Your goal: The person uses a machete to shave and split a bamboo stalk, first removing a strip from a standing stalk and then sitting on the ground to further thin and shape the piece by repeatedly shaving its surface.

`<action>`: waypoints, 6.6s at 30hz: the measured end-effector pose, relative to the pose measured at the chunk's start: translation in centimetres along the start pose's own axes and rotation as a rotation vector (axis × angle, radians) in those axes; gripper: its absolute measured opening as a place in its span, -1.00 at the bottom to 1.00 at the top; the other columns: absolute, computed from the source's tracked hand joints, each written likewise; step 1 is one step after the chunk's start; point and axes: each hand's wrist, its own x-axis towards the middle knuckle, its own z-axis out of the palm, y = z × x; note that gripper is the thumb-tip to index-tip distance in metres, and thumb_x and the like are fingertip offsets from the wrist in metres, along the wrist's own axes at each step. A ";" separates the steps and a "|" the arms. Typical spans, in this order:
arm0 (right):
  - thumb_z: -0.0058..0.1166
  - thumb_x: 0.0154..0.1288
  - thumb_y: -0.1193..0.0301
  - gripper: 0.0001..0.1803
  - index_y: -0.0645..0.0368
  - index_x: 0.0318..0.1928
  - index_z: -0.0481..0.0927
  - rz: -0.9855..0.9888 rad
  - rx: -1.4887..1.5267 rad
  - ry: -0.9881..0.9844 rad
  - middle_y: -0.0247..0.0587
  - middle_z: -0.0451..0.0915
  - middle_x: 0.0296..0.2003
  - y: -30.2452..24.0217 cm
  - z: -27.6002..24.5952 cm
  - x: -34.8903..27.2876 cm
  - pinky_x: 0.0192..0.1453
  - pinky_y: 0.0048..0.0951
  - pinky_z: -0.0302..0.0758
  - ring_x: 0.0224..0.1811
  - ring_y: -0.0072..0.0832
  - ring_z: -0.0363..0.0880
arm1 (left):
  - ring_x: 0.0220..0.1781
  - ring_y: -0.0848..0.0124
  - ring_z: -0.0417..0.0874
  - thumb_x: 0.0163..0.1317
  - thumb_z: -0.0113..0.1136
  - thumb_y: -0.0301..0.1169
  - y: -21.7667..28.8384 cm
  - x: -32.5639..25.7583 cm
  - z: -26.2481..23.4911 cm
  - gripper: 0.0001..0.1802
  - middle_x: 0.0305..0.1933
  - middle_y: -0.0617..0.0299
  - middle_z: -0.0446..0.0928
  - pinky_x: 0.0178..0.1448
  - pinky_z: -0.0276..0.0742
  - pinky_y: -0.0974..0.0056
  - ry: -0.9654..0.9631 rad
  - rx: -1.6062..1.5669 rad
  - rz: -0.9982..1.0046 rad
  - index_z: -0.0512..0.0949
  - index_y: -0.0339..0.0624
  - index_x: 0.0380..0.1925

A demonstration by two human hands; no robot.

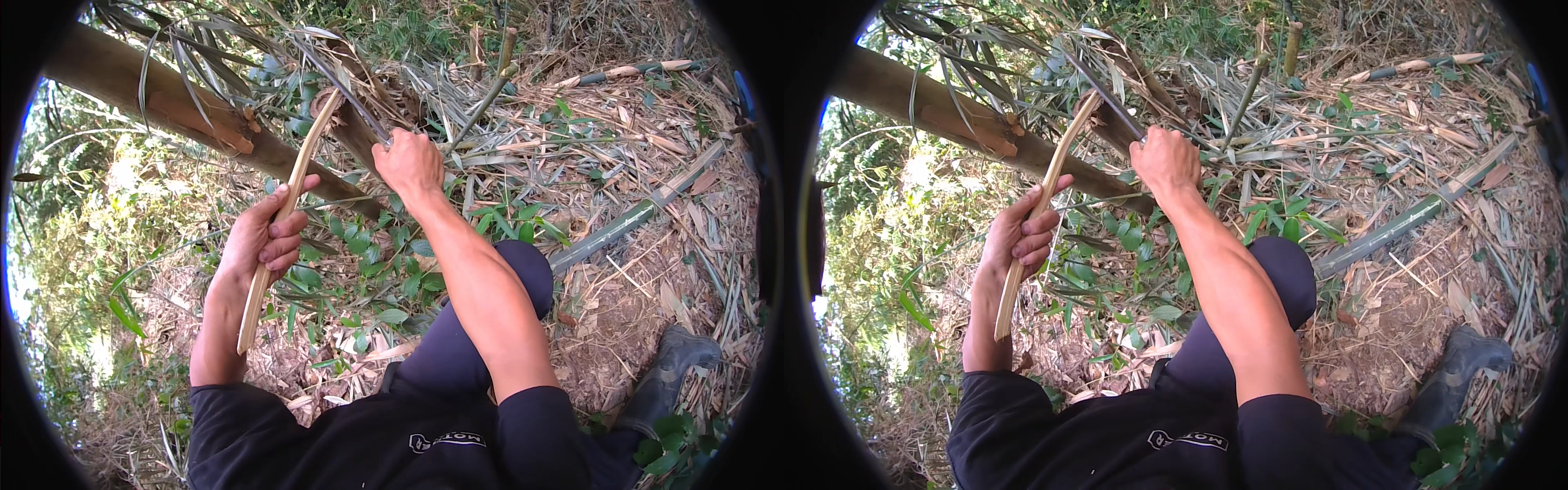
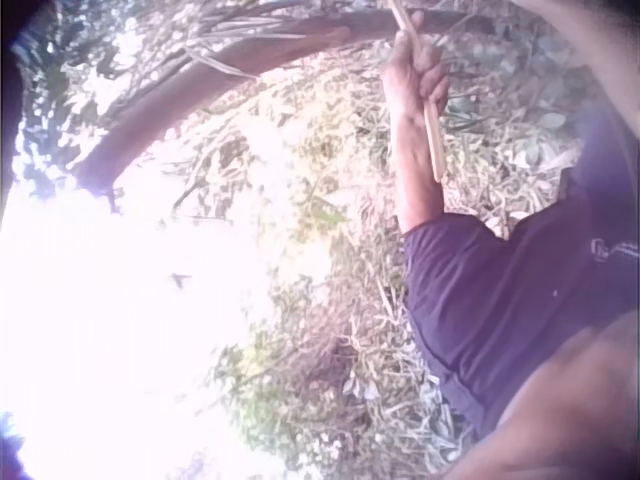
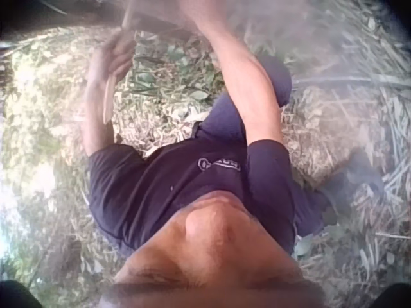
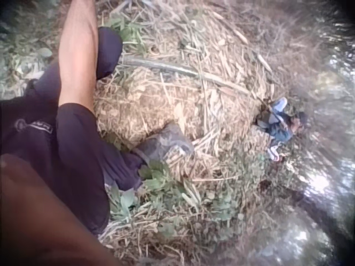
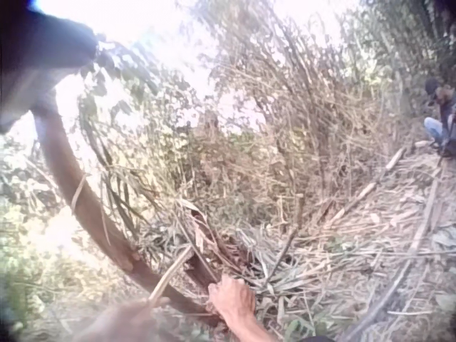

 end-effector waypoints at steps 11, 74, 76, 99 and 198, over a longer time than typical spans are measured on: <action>0.21 0.19 0.16 -0.69 0.19 -0.36 0.67 -0.087 0.020 -0.030 -0.04 0.65 -0.60 -0.9 0.3 -1.6 -0.40 -0.17 0.65 -0.55 -0.18 0.69 | -0.84 0.74 0.02 0.58 -0.28 -0.20 -0.1 -0.4 0.1 -0.51 -0.66 0.50 0.10 -0.84 0.04 0.58 -0.011 -0.054 -0.022 0.22 -0.12 0.40; 0.15 -0.16 0.28 -0.83 0.08 -0.66 0.50 0.123 -0.698 0.454 -0.19 0.52 -0.67 15.1 -34.4 -25.4 -0.49 -0.14 0.40 -0.64 -0.15 0.52 | -0.77 0.62 0.08 0.45 -0.20 -0.40 -22.6 4.0 28.2 -0.72 -0.53 0.35 0.21 -0.75 0.05 0.48 -0.986 0.103 -0.172 0.33 -0.13 0.10; 0.15 -0.15 0.28 -0.82 0.08 -0.66 0.51 0.118 -0.877 0.533 -0.18 0.53 -0.68 15.3 -38.6 -28.6 -0.49 -0.12 0.43 -0.64 -0.14 0.53 | -0.77 0.62 0.08 0.45 -0.20 -0.39 -24.2 3.3 31.2 -0.66 -0.53 0.35 0.21 -0.75 0.05 0.48 -1.103 0.135 -0.165 0.31 -0.13 0.18; 0.19 -0.03 0.24 -0.74 0.12 -0.66 0.53 0.574 -0.781 0.940 -0.11 0.54 -0.67 17.7 -32.9 -41.7 -0.46 -0.13 0.42 -0.60 -0.03 0.54 | -0.69 0.65 0.14 0.56 -0.29 -0.26 -31.9 6.4 29.6 -0.67 -0.60 0.44 0.19 -0.64 0.06 0.49 -1.210 0.472 0.190 0.41 -0.16 0.09; 0.22 0.02 0.05 -0.62 0.04 -0.60 0.43 0.035 -0.845 0.815 -0.29 0.43 -0.62 20.5 -31.1 -40.3 -0.40 -0.29 0.42 -0.55 -0.32 0.53 | -0.50 0.63 0.23 0.57 -0.17 -0.13 -29.4 0.8 28.5 -0.47 -0.50 0.43 0.23 -0.44 0.18 0.49 -1.212 0.773 0.107 0.26 -0.24 0.37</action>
